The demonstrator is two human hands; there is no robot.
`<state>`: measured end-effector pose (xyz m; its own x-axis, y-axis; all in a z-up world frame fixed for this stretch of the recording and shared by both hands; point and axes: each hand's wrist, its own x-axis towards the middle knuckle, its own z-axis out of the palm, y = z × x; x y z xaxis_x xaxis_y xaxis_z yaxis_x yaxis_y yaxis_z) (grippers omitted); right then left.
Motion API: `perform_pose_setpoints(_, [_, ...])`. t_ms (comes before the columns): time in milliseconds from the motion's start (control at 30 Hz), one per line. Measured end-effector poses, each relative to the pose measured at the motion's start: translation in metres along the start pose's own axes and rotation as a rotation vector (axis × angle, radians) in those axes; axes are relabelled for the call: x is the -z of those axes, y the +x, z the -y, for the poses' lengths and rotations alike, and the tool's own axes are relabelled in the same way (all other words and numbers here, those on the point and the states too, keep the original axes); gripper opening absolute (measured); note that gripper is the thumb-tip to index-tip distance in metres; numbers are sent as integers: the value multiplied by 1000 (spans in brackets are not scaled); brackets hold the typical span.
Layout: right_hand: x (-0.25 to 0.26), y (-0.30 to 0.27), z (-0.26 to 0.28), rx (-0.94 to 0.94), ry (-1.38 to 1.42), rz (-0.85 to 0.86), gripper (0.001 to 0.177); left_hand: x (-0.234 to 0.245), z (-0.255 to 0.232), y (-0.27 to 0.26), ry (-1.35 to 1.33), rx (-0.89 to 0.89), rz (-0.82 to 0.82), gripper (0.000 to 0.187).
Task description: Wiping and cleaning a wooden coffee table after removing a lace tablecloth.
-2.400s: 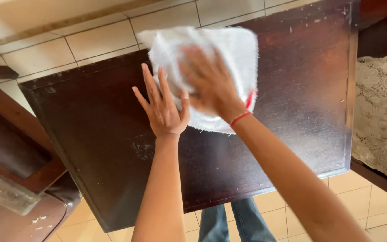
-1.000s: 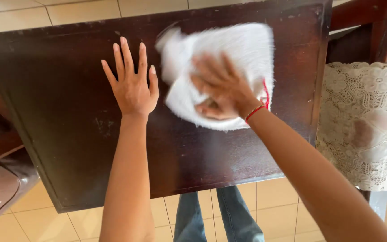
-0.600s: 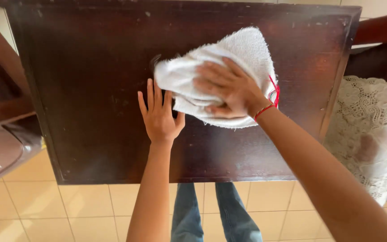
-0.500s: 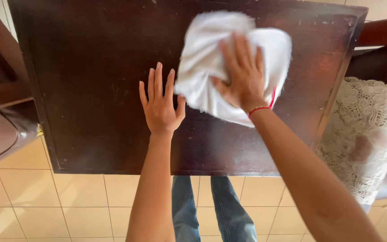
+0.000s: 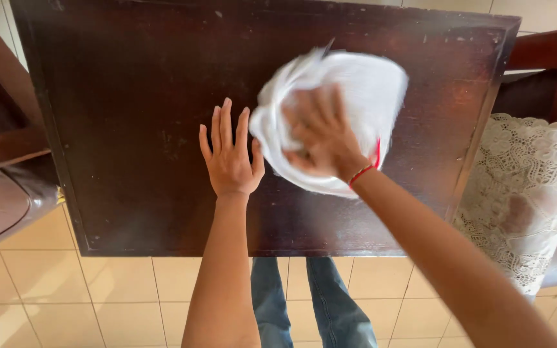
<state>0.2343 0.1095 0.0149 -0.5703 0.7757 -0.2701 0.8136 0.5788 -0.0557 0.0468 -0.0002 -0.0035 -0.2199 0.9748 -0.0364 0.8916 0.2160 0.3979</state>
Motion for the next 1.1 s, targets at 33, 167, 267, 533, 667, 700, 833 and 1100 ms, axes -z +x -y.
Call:
perform_pose_setpoints(33, [0, -2, -1, 1, 2, 7, 84, 0, 0, 0, -1, 4, 6, 54])
perform_pose_setpoints(167, [3, -4, 5, 421, 232, 97, 82, 7, -2, 4, 59, 43, 107, 56])
perform_pose_setpoints(267, [-8, -11, 17, -11, 208, -85, 80, 2, -5, 0, -1, 1, 28, 53])
perform_pose_setpoints(533, [-7, -15, 12, 411, 331, 69, 59, -2, 0, -2, 31, 17, 21, 50])
perform_pose_setpoints(667, [-17, -25, 39, -142, 191, -194, 75, 0, 3, 6, 29, -10, -30, 56])
perform_pose_setpoints(700, [-24, -40, 43, -82, 68, -93, 75, -1, -1, 0, 26, 1, 2, 59])
perform_pose_setpoints(833, [-5, -41, 25, 421, 164, -50, 68, 3, 0, 2, 70, 36, 86, 58])
perform_pose_setpoints(1100, [-25, -49, 41, 58, -12, 99, 78, 15, -6, 7, -15, 42, 74, 71])
